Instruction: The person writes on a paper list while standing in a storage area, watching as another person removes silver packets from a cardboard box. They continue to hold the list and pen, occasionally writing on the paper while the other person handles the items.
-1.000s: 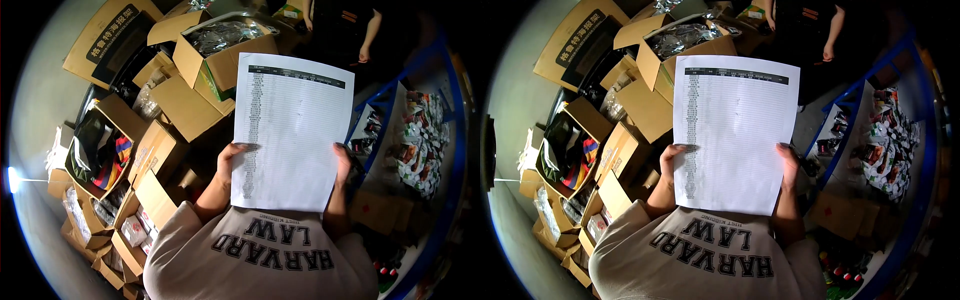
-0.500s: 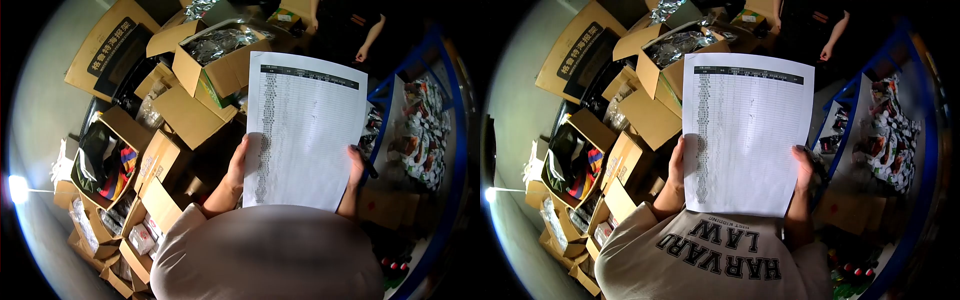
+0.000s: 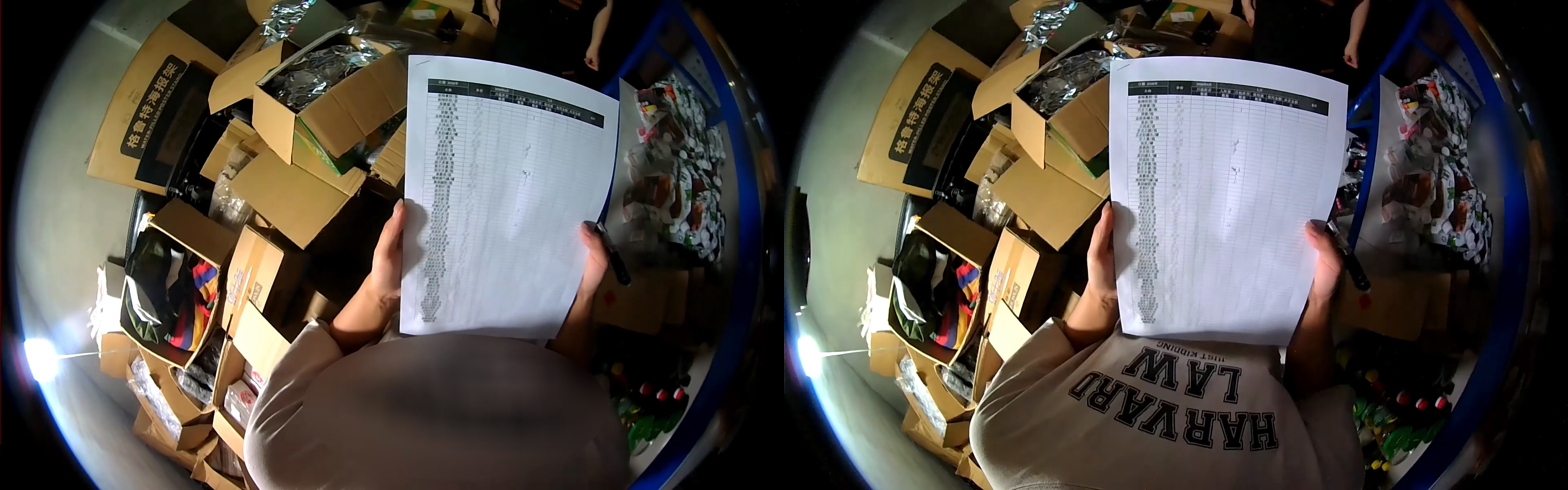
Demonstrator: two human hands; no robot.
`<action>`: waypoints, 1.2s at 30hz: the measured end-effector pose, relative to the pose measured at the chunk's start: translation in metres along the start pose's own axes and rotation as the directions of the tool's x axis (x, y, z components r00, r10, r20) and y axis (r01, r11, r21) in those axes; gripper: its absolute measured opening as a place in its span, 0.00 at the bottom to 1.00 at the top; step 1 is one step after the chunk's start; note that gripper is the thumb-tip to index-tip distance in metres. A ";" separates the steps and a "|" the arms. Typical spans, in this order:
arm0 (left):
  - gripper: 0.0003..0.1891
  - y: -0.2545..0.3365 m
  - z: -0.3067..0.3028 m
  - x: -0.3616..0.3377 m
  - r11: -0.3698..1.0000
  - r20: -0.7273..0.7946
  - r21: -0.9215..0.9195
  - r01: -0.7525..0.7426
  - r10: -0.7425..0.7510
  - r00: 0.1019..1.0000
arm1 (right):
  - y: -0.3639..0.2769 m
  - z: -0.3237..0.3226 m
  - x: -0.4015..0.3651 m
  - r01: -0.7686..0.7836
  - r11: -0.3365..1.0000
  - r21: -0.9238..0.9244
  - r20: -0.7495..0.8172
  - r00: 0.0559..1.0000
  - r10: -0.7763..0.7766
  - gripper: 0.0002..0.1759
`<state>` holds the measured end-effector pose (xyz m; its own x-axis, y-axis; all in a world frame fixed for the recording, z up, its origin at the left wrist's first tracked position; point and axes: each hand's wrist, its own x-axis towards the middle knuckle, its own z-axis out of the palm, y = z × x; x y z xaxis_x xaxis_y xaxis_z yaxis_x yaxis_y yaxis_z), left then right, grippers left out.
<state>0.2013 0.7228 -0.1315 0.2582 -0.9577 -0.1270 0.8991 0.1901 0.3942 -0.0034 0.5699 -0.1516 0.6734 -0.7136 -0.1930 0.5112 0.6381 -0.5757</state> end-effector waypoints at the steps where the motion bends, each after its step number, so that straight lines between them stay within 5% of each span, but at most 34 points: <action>1: 0.23 0.000 0.002 0.001 1.000 0.005 -0.003 0.008 -0.008 1.000 | 0.000 -0.004 0.000 0.014 1.000 0.000 -0.021 1.000 -0.014 0.21; 9: 0.22 0.004 -0.002 -0.001 1.000 -0.001 0.014 -0.010 0.010 1.000 | 0.002 -0.006 0.008 0.041 0.999 -0.019 -0.059 0.997 -0.042 0.21; 11: 0.22 0.008 -0.017 -0.007 0.998 0.058 -0.038 0.040 -0.038 0.998 | 0.017 0.024 -0.004 -0.104 0.989 0.106 -0.190 0.974 0.123 0.21; 12: 0.23 0.003 0.013 -0.013 0.920 -0.524 0.391 0.034 0.192 0.830 | 0.009 0.036 -0.006 -0.117 0.981 0.153 -0.232 0.961 0.151 0.21; 13: 0.24 0.005 0.014 -0.014 0.901 -0.297 0.434 -0.020 0.164 0.941 | 0.020 -0.002 0.006 0.035 0.994 -0.103 -0.234 0.970 -0.058 0.22; 14: 0.22 0.010 -0.002 -0.011 0.827 -0.190 0.555 0.086 0.026 0.981 | 0.024 -0.043 0.025 0.187 0.920 -0.345 -0.219 0.937 -0.272 0.22; 15: 0.21 0.011 -0.001 -0.010 0.752 -0.365 0.623 0.216 0.035 0.930 | 0.004 -0.009 0.026 0.354 0.887 -0.298 -0.082 0.916 -0.393 0.23; 17: 0.21 0.014 0.007 -0.002 0.780 -0.431 0.588 0.214 0.079 0.899 | -0.030 0.029 0.035 0.507 0.857 -0.090 0.157 0.857 -0.490 0.30; 18: 0.20 0.013 0.002 -0.002 0.806 -0.404 0.581 0.112 0.166 0.900 | -0.048 0.032 0.039 0.478 0.877 0.048 0.273 0.839 -0.471 0.35; 20: 0.22 0.021 -0.009 -0.001 0.847 -0.246 0.529 -0.052 0.212 0.946 | -0.084 0.035 0.059 0.310 0.908 0.283 0.695 0.586 -0.417 0.42; 32: 0.23 0.027 -0.024 -0.004 0.773 -0.212 0.573 -0.273 0.462 0.861 | -0.060 0.017 0.077 0.172 0.947 0.271 0.620 0.721 -0.309 0.39; 34: 0.22 0.026 -0.018 -0.003 0.768 -0.197 0.533 -0.355 0.521 0.831 | -0.058 0.016 0.082 0.192 0.962 0.195 0.630 0.727 -0.272 0.34; 36: 0.19 0.035 -0.026 -0.004 0.743 -0.255 0.569 -0.351 0.566 0.784 | -0.045 0.012 0.088 0.240 0.968 -0.078 0.550 0.820 -0.159 0.30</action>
<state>0.2413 0.7384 -0.1404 0.8011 -0.5885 -0.1089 0.3767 0.3545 0.8558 0.0390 0.4823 -0.1337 0.7644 -0.5274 0.3708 0.6149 0.4233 -0.6654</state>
